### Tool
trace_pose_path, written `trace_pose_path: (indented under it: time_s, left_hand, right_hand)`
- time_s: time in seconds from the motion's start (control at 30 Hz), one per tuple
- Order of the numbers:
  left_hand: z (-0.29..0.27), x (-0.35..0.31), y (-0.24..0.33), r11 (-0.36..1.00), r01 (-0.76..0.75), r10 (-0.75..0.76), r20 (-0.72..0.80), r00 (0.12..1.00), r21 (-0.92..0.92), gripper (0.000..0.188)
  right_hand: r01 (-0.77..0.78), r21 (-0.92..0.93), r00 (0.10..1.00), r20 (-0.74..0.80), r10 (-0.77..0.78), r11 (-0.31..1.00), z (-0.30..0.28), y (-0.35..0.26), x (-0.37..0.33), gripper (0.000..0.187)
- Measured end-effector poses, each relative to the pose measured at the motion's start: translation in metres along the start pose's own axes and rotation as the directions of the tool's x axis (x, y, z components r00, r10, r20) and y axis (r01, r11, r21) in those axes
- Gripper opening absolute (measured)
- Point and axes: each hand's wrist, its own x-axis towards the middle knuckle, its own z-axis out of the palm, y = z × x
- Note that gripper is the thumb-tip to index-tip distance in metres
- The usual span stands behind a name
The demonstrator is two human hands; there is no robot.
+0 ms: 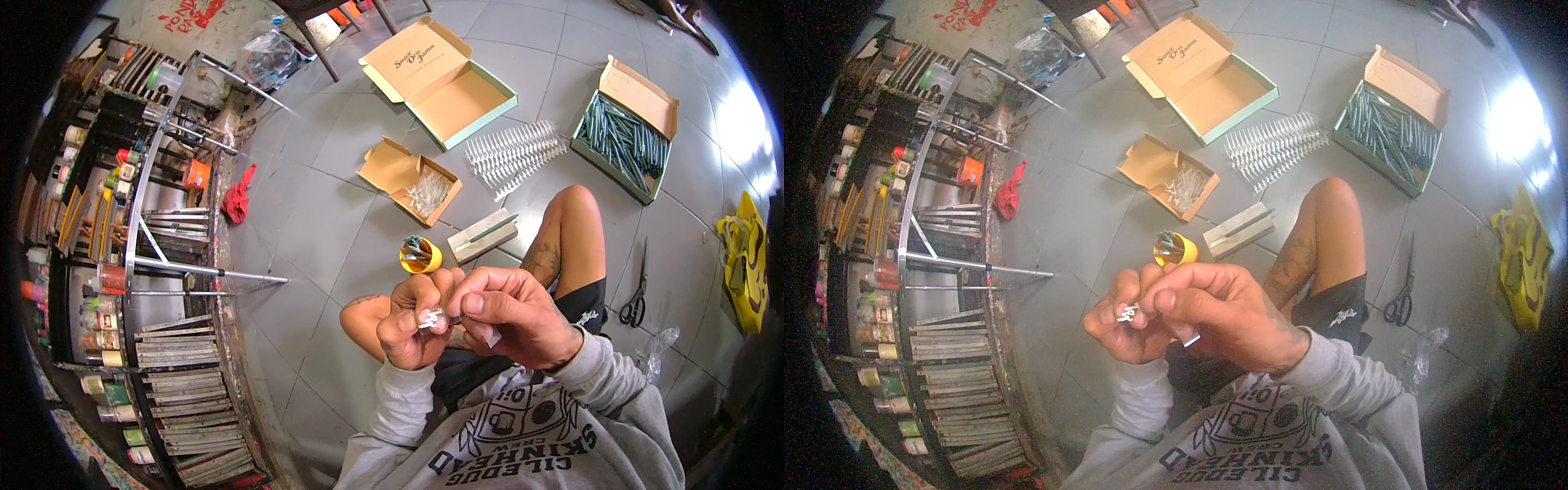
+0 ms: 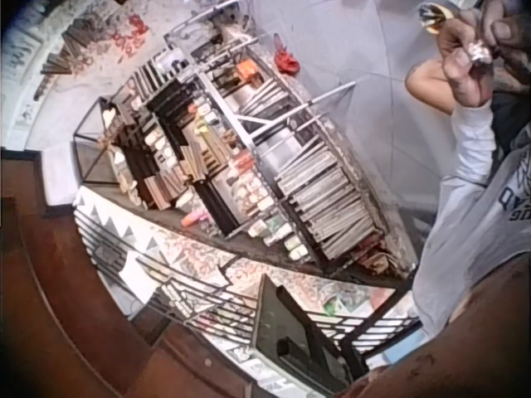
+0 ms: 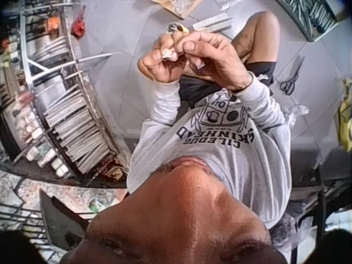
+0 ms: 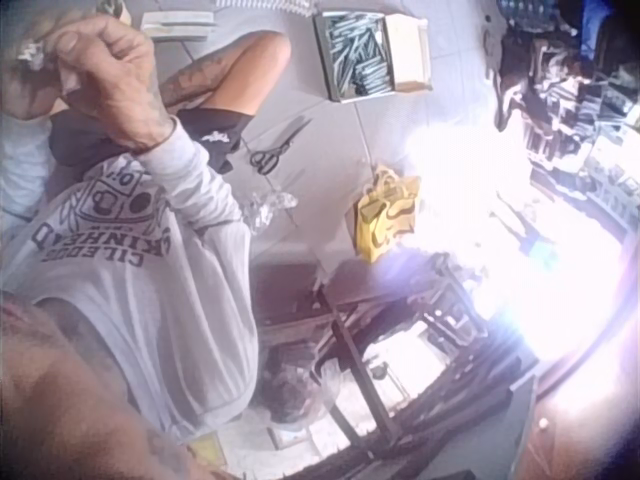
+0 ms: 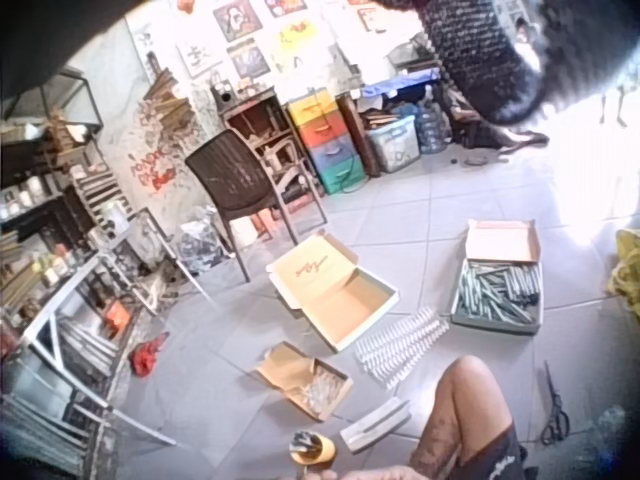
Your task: The person sits on the floor and assembles small white plastic clips onto a metal rod, then slides a green plastic sleeve over the end of the rod and uses scissors to trim the sleeve.
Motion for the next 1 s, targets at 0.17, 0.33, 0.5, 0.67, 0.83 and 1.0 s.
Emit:
trace_pose_path:
  time_s: [0.17,0.33,0.5,0.67,0.83,1.0]
  left_hand:
    - [-0.001,-0.001,0.000,0.999,0.016,-0.016,0.005,1.000,-0.030,0.024]
    - [-0.006,-0.003,0.000,0.999,-0.028,0.028,0.025,0.999,-0.026,0.023]
    - [-0.019,-0.006,0.001,0.997,-0.030,0.037,0.096,0.995,-0.073,0.021]
    - [-0.023,-0.010,0.002,0.984,-0.021,0.039,0.098,0.994,-0.179,0.021]
    - [-0.024,-0.008,0.001,0.958,-0.044,0.078,0.108,0.991,-0.285,0.021]
    - [-0.021,-0.009,0.008,0.967,-0.035,0.059,0.087,0.994,-0.251,0.021]
  right_hand:
    - [-0.016,0.010,1.000,-0.015,0.016,1.000,-0.001,-0.001,0.000,0.019]
    - [-0.039,0.027,0.999,0.005,0.039,0.999,-0.005,-0.001,-0.001,0.020]
    - [-0.055,0.037,0.998,-0.028,0.056,0.998,-0.005,-0.002,-0.001,0.018]
    - [-0.056,0.007,0.994,-0.089,0.056,0.998,-0.002,0.000,0.001,0.018]
    - [-0.062,0.023,0.993,-0.096,0.064,0.998,-0.005,0.002,0.002,0.017]
    - [-0.076,0.013,0.993,-0.095,0.077,0.997,-0.006,0.003,0.003,0.017]
